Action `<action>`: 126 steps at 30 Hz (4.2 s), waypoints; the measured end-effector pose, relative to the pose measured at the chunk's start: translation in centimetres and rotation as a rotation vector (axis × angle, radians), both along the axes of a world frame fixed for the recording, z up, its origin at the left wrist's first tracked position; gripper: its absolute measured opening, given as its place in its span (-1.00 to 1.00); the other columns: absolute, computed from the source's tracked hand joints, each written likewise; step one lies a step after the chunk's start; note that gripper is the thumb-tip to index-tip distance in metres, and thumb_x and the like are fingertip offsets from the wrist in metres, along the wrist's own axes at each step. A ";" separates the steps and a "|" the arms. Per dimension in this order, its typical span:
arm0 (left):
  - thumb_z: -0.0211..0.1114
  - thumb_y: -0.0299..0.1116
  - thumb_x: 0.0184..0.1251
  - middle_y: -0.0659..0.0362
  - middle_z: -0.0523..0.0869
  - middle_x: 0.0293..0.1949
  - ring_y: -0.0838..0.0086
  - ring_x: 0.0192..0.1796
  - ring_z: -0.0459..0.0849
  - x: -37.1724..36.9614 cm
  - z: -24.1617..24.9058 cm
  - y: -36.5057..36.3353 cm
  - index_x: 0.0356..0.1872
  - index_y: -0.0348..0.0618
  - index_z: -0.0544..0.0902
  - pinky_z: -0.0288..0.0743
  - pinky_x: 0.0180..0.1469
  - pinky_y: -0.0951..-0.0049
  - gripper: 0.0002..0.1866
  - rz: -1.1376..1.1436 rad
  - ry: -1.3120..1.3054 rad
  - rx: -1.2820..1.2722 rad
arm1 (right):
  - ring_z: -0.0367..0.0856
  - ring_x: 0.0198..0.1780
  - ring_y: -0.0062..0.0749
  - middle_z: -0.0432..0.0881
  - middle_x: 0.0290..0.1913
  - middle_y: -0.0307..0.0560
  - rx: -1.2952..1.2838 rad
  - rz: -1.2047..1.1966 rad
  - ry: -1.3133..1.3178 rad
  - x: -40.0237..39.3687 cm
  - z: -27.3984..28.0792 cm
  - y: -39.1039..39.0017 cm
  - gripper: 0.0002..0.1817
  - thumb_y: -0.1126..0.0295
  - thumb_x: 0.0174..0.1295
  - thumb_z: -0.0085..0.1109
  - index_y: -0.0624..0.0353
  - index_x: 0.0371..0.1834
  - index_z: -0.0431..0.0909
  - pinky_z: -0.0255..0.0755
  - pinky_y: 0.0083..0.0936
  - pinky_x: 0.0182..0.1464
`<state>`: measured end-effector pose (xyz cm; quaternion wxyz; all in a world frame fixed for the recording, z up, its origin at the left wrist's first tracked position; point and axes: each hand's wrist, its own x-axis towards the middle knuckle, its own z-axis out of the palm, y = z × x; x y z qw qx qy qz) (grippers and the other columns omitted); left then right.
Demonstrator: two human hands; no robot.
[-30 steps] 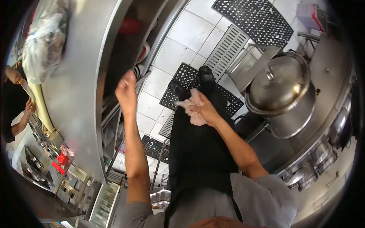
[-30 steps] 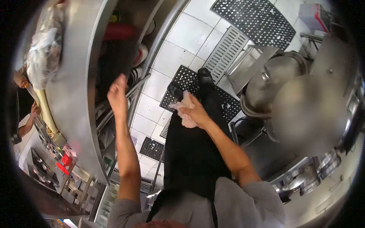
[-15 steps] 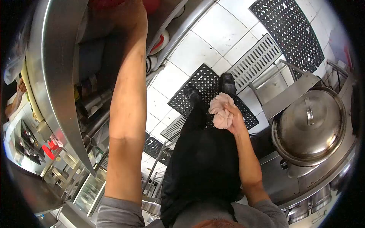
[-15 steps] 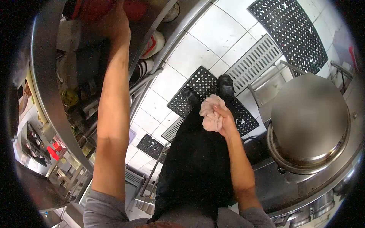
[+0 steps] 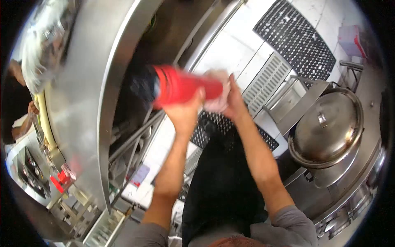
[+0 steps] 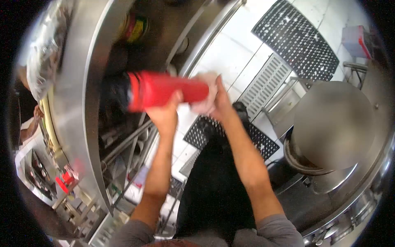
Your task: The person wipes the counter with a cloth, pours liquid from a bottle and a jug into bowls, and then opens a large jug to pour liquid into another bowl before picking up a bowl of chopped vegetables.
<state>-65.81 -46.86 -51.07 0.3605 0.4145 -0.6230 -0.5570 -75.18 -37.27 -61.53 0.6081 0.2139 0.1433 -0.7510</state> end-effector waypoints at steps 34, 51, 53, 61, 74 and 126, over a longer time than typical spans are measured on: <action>0.71 -0.34 0.02 0.12 0.67 0.06 0.34 0.09 0.68 -6.9 56.2 -6.4 0.33 -0.21 0.36 0.56 0.24 0.28 -0.13 -0.550 0.425 -0.403 | 0.74 0.06 -0.02 0.73 0.06 0.17 0.066 0.261 0.248 -0.3 18.7 13.7 -0.30 -0.14 0.54 -0.15 0.38 0.27 0.48 0.68 -0.09 0.06; 0.74 -0.05 -0.19 -0.17 0.70 0.05 0.00 0.11 0.71 -47.7 81.3 -31.8 0.17 -0.37 0.43 0.56 0.22 0.12 -0.06 0.251 0.220 -1.018 | 0.77 -0.10 -0.08 0.74 -0.04 0.09 0.296 0.067 0.208 -16.0 23.7 15.9 -0.44 -0.03 0.56 -0.12 0.30 0.16 0.56 0.70 -0.10 -0.11; 0.73 0.02 -0.17 -0.28 0.65 0.12 -0.06 0.18 0.67 -48.9 81.2 -33.7 0.20 -0.48 0.41 0.53 0.28 0.13 0.01 0.391 0.092 -0.985 | 0.77 -0.12 -0.10 0.75 -0.06 0.08 0.206 0.073 0.185 -15.6 23.4 16.7 -0.46 -0.02 0.55 -0.11 0.29 0.15 0.56 0.71 -0.13 -0.17; 0.56 -0.03 0.16 -0.48 0.21 0.42 -0.23 0.48 0.25 -49.4 76.0 -37.7 0.44 -0.58 0.05 0.18 0.52 0.08 0.11 0.419 0.072 -1.376 | 0.78 -0.16 -0.14 0.75 -0.08 0.05 0.231 0.012 0.075 -14.0 22.8 16.2 -0.49 -0.04 0.48 0.05 0.22 0.11 0.56 0.72 -0.15 -0.23; 0.49 -0.32 0.23 -0.19 0.25 0.49 -0.07 0.47 0.32 -26.6 48.9 -8.3 0.52 -0.17 0.26 0.26 0.47 0.13 -0.15 -0.323 0.146 -1.248 | 0.65 -0.42 -0.41 0.63 -0.36 -0.17 0.545 -0.021 0.383 -12.8 23.3 11.6 -0.70 0.09 0.40 0.27 0.08 -0.08 0.57 0.60 -0.42 -0.43; 0.30 -0.72 0.11 -0.11 0.69 0.19 0.06 0.26 0.66 -16.4 -9.8 -13.0 0.21 -0.22 0.64 0.50 0.33 0.23 -0.45 -0.609 -0.682 -0.606 | 0.62 0.10 0.12 0.67 0.02 0.20 0.904 0.393 1.697 -8.6 0.6 3.6 -0.60 0.26 0.40 0.18 0.25 0.20 0.58 0.46 -0.01 0.18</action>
